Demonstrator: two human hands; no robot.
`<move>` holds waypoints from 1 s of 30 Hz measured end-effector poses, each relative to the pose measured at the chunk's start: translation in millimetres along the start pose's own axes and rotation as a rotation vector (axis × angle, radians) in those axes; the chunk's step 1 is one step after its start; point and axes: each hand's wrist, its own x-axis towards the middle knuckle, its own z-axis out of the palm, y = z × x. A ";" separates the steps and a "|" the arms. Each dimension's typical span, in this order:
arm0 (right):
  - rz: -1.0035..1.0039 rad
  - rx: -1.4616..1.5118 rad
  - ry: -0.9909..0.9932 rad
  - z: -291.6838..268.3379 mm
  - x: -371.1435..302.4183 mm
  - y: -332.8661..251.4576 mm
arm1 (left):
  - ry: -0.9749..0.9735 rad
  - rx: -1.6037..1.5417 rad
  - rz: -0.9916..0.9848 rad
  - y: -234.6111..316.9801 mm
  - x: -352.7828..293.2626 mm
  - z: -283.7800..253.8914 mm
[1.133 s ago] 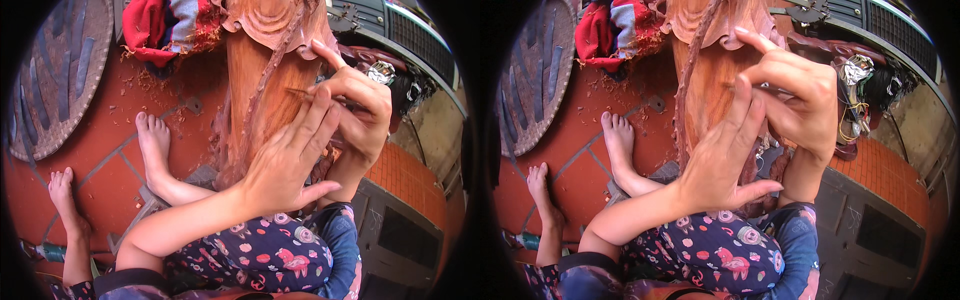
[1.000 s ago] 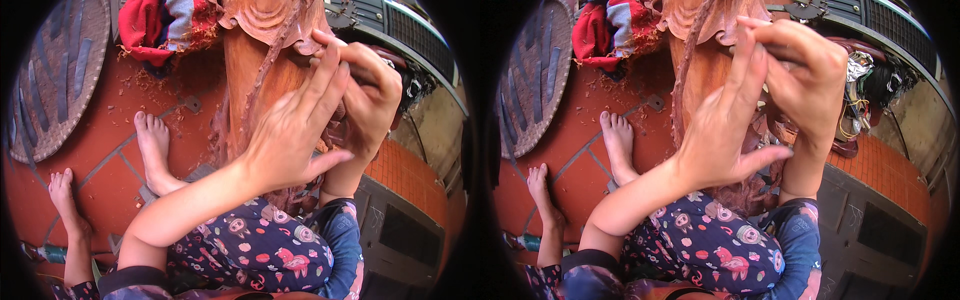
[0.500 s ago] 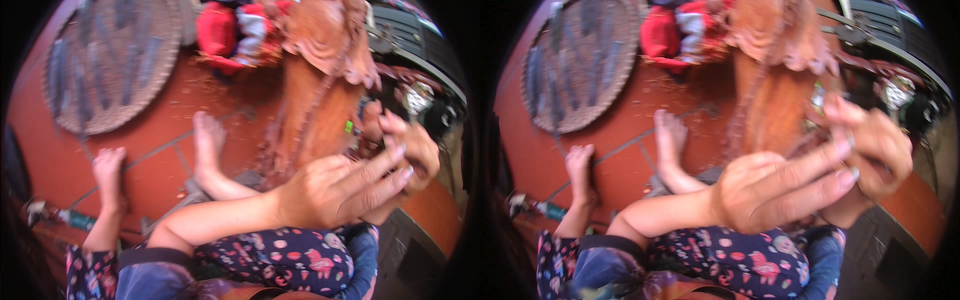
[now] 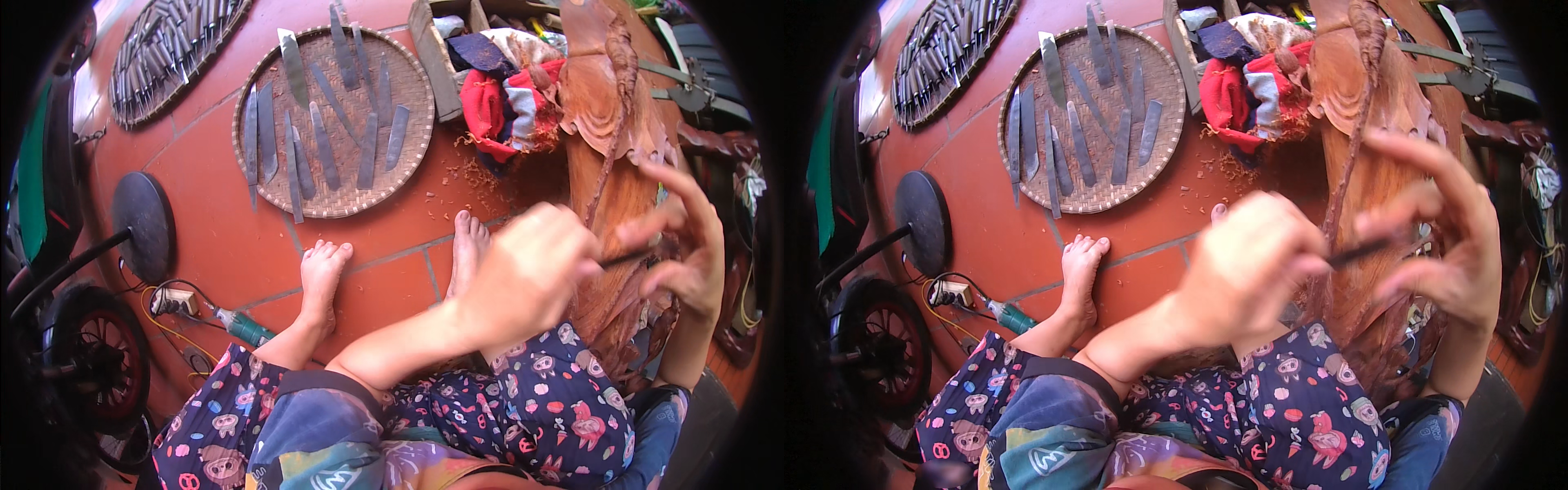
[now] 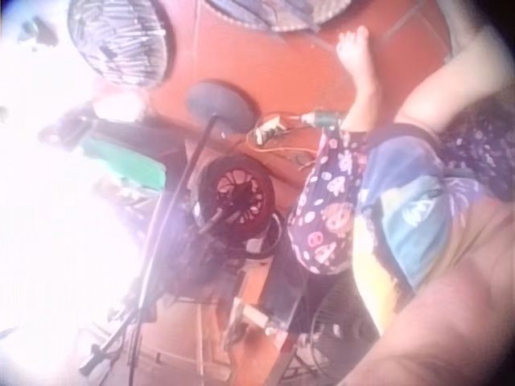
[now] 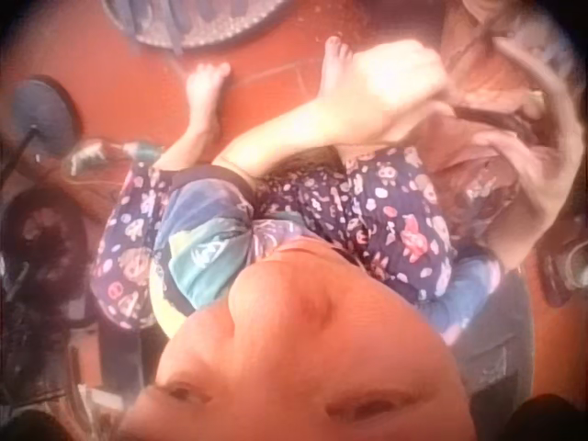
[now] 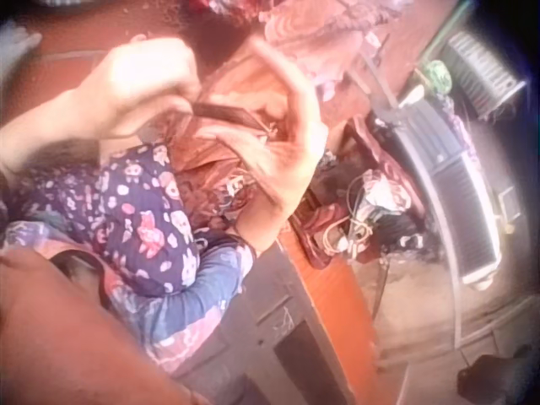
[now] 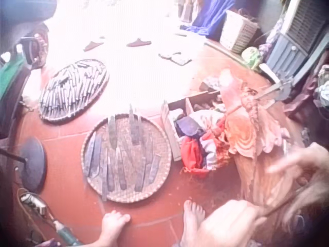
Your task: The person sits on the floor and carves a large wooden sculpture using various hand tools. They repeatedly switch between different carving knives and chisels to refine the surface and details of the wood piece.
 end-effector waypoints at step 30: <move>-0.059 -0.395 -0.381 -1.1 -9.5 30.0 | 0.214 1.033 -1.009 -171.6 -54.8 -147.8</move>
